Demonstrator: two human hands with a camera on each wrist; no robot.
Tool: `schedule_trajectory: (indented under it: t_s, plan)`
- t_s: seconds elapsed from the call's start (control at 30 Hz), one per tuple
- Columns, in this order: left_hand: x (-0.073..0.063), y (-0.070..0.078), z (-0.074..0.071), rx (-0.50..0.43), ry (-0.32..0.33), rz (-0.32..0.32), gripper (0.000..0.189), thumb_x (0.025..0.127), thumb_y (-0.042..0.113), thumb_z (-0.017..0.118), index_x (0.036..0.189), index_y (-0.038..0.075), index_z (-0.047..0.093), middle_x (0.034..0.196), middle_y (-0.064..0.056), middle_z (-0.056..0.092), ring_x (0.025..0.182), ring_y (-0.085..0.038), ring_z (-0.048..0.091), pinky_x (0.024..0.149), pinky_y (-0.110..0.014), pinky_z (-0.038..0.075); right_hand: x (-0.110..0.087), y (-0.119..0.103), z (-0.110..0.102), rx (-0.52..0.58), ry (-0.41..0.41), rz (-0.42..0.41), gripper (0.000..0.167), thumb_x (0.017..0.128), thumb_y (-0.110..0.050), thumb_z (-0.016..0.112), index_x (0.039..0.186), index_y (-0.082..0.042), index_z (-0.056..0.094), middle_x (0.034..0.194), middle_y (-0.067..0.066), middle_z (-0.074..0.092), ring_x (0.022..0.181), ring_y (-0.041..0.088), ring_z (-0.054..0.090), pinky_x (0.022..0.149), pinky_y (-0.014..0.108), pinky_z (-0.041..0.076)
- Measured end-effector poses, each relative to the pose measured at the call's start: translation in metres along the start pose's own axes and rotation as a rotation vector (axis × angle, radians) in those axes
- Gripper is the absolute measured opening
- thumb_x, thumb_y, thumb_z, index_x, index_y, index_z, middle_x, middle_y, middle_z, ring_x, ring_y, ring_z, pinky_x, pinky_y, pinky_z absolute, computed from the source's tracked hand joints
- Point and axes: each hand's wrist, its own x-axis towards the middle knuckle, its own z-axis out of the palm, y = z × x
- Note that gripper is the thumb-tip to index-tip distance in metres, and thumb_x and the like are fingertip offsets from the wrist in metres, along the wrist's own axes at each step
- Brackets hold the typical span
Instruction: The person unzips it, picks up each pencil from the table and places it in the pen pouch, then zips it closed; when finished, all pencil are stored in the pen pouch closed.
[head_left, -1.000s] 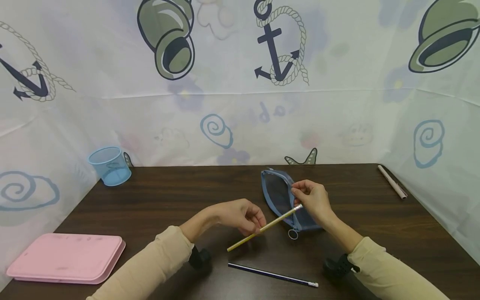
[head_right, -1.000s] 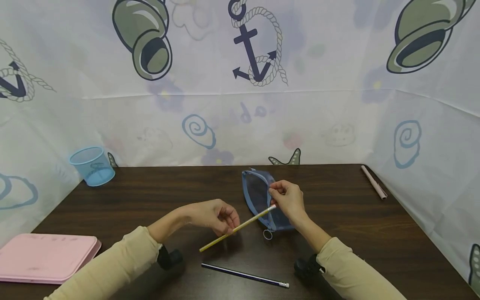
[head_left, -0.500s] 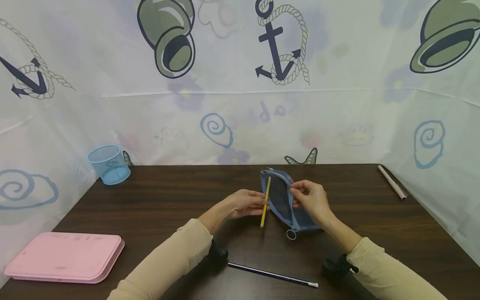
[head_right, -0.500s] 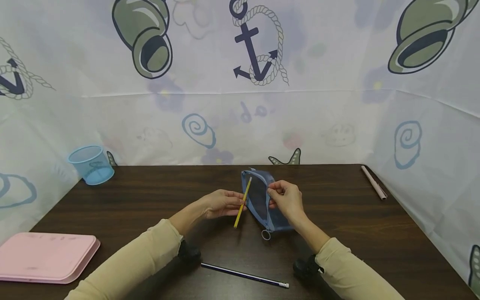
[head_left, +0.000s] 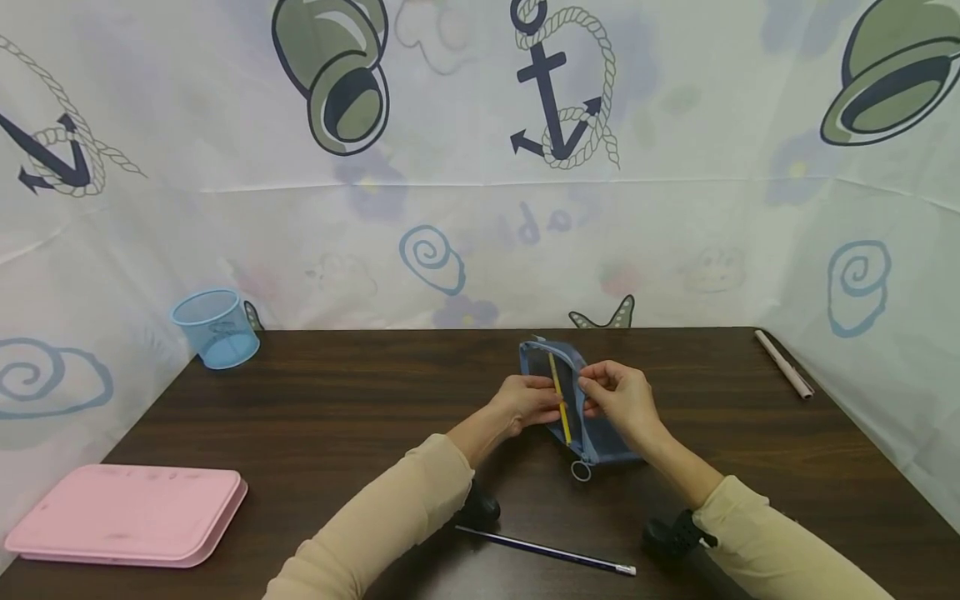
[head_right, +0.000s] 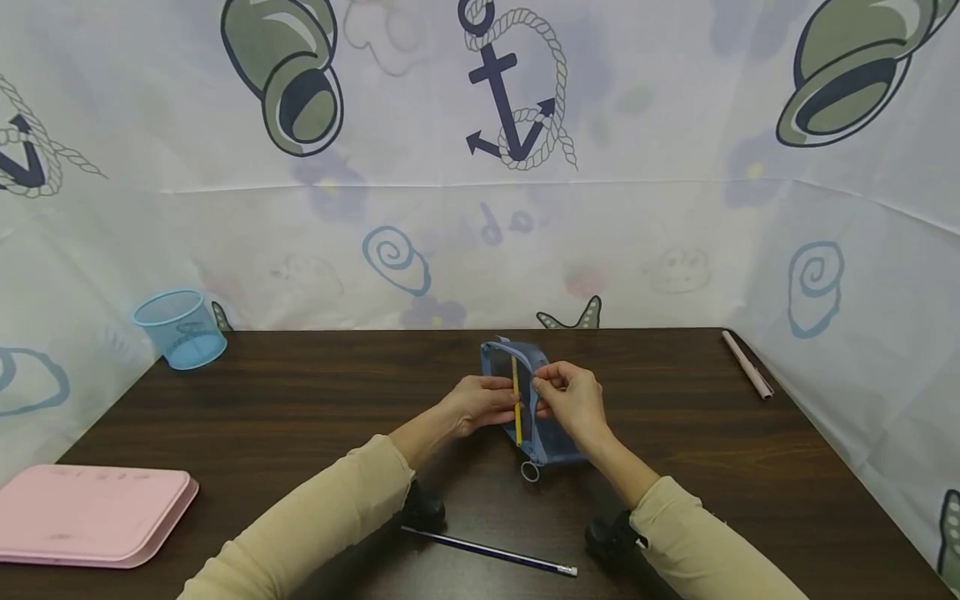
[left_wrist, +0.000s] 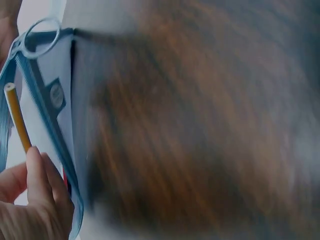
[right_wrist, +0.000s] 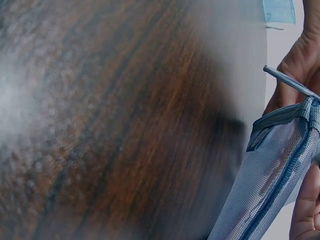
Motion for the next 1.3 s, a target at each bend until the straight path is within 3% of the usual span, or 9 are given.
schedule_trajectory:
  t_s: [0.17, 0.37, 0.6, 0.73, 0.87, 1.0, 1.13, 1.2, 1.3]
  plan:
    - [0.002, -0.006, 0.012, -0.011, 0.048, 0.049, 0.048, 0.089, -0.008, 0.056, 0.134, -0.013, 0.041, 0.125, -0.027, 0.056, 0.1, -0.031, 0.064, 0.081, -0.034, 0.056, 0.0, 0.0, 0.0, -0.001, -0.007, -0.002, 0.018, 0.09, 0.0, 0.06, 0.104, 0.012, 0.06, 0.078, 0.014, 0.063, 0.055, 0.008, 0.06, 0.054, 0.023, 0.056]
    - [0.001, -0.01, 0.022, -0.029, 0.081, 0.061, 0.046, 0.086, -0.01, 0.057, 0.13, -0.013, 0.044, 0.12, -0.026, 0.059, 0.094, -0.03, 0.066, 0.08, -0.036, 0.057, 0.0, 0.0, 0.0, 0.004, -0.013, -0.002, 0.019, 0.09, -0.001, 0.06, 0.104, 0.012, 0.06, 0.082, 0.02, 0.063, 0.055, 0.008, 0.06, 0.054, 0.023, 0.056]
    - [-0.003, -0.01, 0.024, -0.06, 0.083, 0.038, 0.057, 0.085, -0.014, 0.057, 0.137, -0.013, 0.034, 0.128, -0.028, 0.051, 0.1, -0.035, 0.064, 0.082, -0.035, 0.056, -0.001, 0.0, 0.001, 0.006, -0.006, -0.003, 0.019, 0.09, 0.0, 0.06, 0.104, 0.012, 0.06, 0.077, 0.013, 0.063, 0.054, 0.007, 0.059, 0.053, 0.023, 0.056]
    - [-0.011, -0.009, 0.018, -0.068, 0.037, 0.049, 0.055, 0.086, -0.011, 0.057, 0.137, -0.012, 0.035, 0.13, -0.027, 0.048, 0.103, -0.035, 0.062, 0.085, -0.035, 0.055, 0.0, 0.0, 0.002, 0.019, 0.003, -0.001, 0.018, 0.089, 0.001, 0.06, 0.103, 0.013, 0.06, 0.076, 0.014, 0.062, 0.053, 0.008, 0.059, 0.052, 0.022, 0.056]
    - [-0.027, -0.007, 0.003, 0.004, -0.068, 0.059, 0.041, 0.089, -0.005, 0.058, 0.128, -0.009, 0.048, 0.112, -0.018, 0.06, 0.092, -0.023, 0.066, 0.084, -0.033, 0.056, 0.0, 0.0, 0.002, 0.016, 0.007, -0.007, 0.018, 0.089, 0.001, 0.061, 0.103, 0.012, 0.061, 0.077, 0.017, 0.062, 0.052, 0.008, 0.058, 0.051, 0.022, 0.055]
    - [-0.051, -0.006, -0.016, 0.166, -0.311, 0.011, 0.028, 0.091, -0.001, 0.058, 0.119, -0.007, 0.055, 0.091, -0.003, 0.065, 0.081, -0.011, 0.063, 0.083, -0.034, 0.056, 0.001, -0.001, 0.002, 0.013, 0.011, -0.018, 0.018, 0.089, 0.001, 0.061, 0.103, 0.012, 0.061, 0.074, 0.012, 0.062, 0.051, 0.008, 0.058, 0.051, 0.022, 0.055]
    - [-0.072, -0.013, -0.029, 0.333, -0.556, -0.045, 0.025, 0.089, -0.003, 0.059, 0.114, -0.008, 0.057, 0.086, 0.002, 0.065, 0.079, -0.008, 0.062, 0.079, -0.03, 0.057, 0.0, -0.001, 0.001, 0.013, 0.013, -0.02, 0.019, 0.089, 0.001, 0.061, 0.103, 0.013, 0.06, 0.073, 0.009, 0.061, 0.052, 0.008, 0.058, 0.052, 0.022, 0.056]
    - [-0.079, -0.019, -0.033, 0.397, -0.625, -0.037, 0.024, 0.086, -0.006, 0.062, 0.11, -0.009, 0.059, 0.085, 0.002, 0.065, 0.077, -0.007, 0.062, 0.075, -0.024, 0.056, -0.001, -0.001, 0.001, 0.009, 0.011, -0.019, 0.019, 0.089, 0.001, 0.061, 0.103, 0.013, 0.06, 0.075, 0.012, 0.062, 0.052, 0.008, 0.058, 0.052, 0.022, 0.056]
    - [-0.087, -0.026, -0.036, 0.444, -0.679, -0.001, 0.025, 0.08, -0.012, 0.065, 0.105, -0.011, 0.06, 0.083, -0.001, 0.065, 0.074, -0.007, 0.062, 0.07, -0.018, 0.054, -0.001, 0.0, 0.001, 0.009, 0.009, -0.017, 0.019, 0.089, 0.001, 0.061, 0.103, 0.013, 0.061, 0.077, 0.015, 0.063, 0.053, 0.008, 0.059, 0.052, 0.023, 0.056]
